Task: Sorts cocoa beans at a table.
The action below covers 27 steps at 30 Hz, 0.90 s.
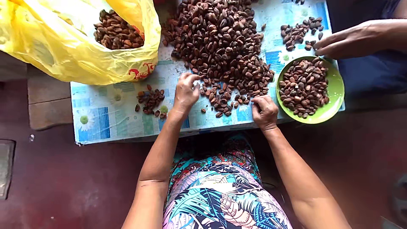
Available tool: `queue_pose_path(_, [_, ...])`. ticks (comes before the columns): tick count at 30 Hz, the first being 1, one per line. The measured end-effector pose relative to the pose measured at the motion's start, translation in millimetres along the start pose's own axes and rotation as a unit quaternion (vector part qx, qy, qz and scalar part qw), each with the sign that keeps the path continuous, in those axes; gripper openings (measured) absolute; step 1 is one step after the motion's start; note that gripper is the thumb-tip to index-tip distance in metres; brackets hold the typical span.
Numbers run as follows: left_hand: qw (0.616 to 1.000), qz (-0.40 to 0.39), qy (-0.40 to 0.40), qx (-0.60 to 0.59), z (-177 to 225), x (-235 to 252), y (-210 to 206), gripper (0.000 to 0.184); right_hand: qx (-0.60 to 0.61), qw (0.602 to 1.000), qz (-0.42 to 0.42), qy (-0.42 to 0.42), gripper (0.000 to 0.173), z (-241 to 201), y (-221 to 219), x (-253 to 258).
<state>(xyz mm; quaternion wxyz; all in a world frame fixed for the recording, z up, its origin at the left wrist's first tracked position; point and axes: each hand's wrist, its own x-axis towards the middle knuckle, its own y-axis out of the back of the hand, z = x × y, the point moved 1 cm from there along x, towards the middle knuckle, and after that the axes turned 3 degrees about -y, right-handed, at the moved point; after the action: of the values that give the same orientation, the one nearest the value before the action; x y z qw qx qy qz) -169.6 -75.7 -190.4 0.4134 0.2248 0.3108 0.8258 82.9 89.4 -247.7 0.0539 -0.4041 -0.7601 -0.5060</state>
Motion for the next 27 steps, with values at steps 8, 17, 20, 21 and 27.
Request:
queue_pose_path(8, [0.985,-0.111,0.086,0.101,-1.3,42.4,-1.7,0.039,0.004,1.0,0.013,-0.002,0.021,-0.5,-1.4,-0.3])
queue_pose_path(17, [0.995,0.052,0.085,-0.017,-23.7,24.8,19.0,0.028,0.009,1.0,0.013,0.001,0.022,-0.8,-1.2,-1.3])
queue_pose_path(20, [0.995,0.041,0.089,-0.005,-27.9,26.0,16.9,0.029,0.01,1.0,0.012,0.005,0.021,-0.4,-0.4,-0.5])
queue_pose_path(21, [0.996,0.029,0.086,0.002,-27.9,28.8,15.6,0.029,0.009,1.0,0.013,0.005,0.021,-0.2,-0.7,-0.5])
queue_pose_path(27, [0.986,-0.078,0.1,0.105,-10.4,56.9,4.3,0.043,0.003,1.0,0.011,0.003,0.021,1.4,-1.2,-0.9])
